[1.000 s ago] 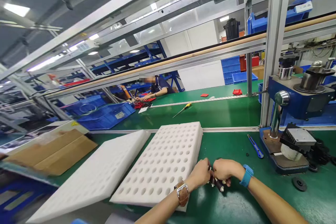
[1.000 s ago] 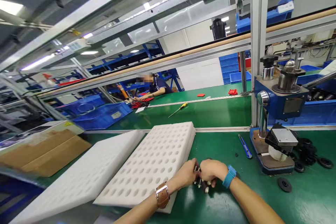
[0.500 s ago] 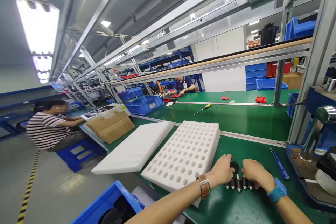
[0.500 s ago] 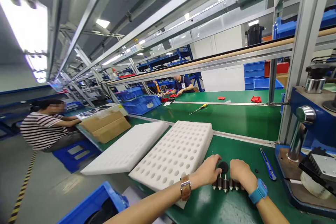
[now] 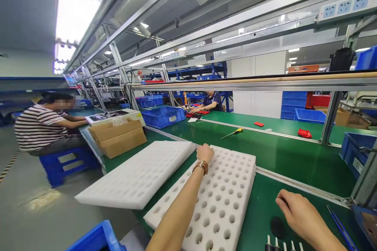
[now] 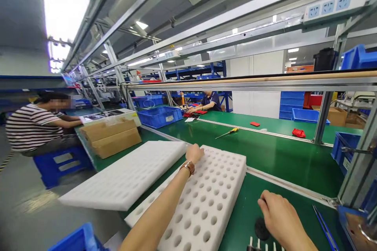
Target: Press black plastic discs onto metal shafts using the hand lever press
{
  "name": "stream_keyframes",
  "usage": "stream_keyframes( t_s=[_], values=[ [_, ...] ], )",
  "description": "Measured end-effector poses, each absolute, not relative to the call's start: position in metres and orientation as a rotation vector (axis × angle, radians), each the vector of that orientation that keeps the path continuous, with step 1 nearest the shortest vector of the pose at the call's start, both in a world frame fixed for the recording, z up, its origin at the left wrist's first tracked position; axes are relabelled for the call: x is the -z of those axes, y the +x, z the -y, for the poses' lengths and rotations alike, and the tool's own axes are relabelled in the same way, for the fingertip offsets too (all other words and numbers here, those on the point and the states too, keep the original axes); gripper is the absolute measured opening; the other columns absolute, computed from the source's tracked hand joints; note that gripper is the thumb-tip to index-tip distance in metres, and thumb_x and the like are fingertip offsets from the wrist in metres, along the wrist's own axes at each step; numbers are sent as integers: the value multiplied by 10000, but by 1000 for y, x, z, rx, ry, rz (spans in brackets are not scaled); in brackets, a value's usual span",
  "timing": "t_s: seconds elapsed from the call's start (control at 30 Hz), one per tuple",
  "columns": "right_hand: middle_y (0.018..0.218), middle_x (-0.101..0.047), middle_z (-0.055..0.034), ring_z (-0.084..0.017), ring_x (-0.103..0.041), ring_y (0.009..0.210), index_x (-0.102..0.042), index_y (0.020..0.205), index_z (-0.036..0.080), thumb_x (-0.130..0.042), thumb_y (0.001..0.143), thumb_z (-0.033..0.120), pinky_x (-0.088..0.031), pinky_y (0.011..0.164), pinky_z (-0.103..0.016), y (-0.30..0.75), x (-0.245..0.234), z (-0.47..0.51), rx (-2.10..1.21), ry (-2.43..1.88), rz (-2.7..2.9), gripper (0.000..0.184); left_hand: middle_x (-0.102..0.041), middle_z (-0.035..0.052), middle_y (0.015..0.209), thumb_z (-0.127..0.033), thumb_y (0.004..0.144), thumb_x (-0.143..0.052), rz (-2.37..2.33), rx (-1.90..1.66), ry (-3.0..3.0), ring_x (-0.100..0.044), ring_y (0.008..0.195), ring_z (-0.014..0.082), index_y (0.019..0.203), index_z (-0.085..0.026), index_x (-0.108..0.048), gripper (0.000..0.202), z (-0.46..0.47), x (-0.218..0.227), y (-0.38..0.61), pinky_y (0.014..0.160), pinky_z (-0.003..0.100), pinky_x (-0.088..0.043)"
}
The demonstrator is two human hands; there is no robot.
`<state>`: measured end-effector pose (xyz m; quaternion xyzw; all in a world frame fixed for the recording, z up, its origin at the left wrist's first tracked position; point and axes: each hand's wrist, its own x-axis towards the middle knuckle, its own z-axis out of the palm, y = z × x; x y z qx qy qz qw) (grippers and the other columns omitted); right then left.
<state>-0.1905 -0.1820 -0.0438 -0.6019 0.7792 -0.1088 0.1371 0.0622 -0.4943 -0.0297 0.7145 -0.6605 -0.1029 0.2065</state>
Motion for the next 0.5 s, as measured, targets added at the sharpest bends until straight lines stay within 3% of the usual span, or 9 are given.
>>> stream_keyframes(
  t_s=[0.17,0.27,0.5],
  values=[
    [1003,-702,-66,-223,-645,945,-645,934,207,-478,997,264,-387,773,-294,-133,18,284,658,-2077,-1999,187,-648,237,1203,-268,943,-576,1810,308,1994,-637,1127,308,1127,-49,-662,298,509,67,82,920,369,-464],
    [1083,-689,-102,-213,-625,1028,-664,1044,161,-475,1010,233,-389,877,-281,-89,12,374,728,-2140,-1983,206,-694,192,1121,-275,943,-565,1811,308,1946,-657,1094,301,1058,-107,-687,237,514,76,90,871,346,-459],
    [1042,-664,-104,-201,-627,986,-650,1025,96,-606,960,216,-480,896,-353,-35,55,500,696,-1913,-2145,144,-726,137,1047,-248,932,-575,1804,323,1884,-679,1027,292,959,-170,-701,151,521,81,99,780,333,-438]
  ],
)
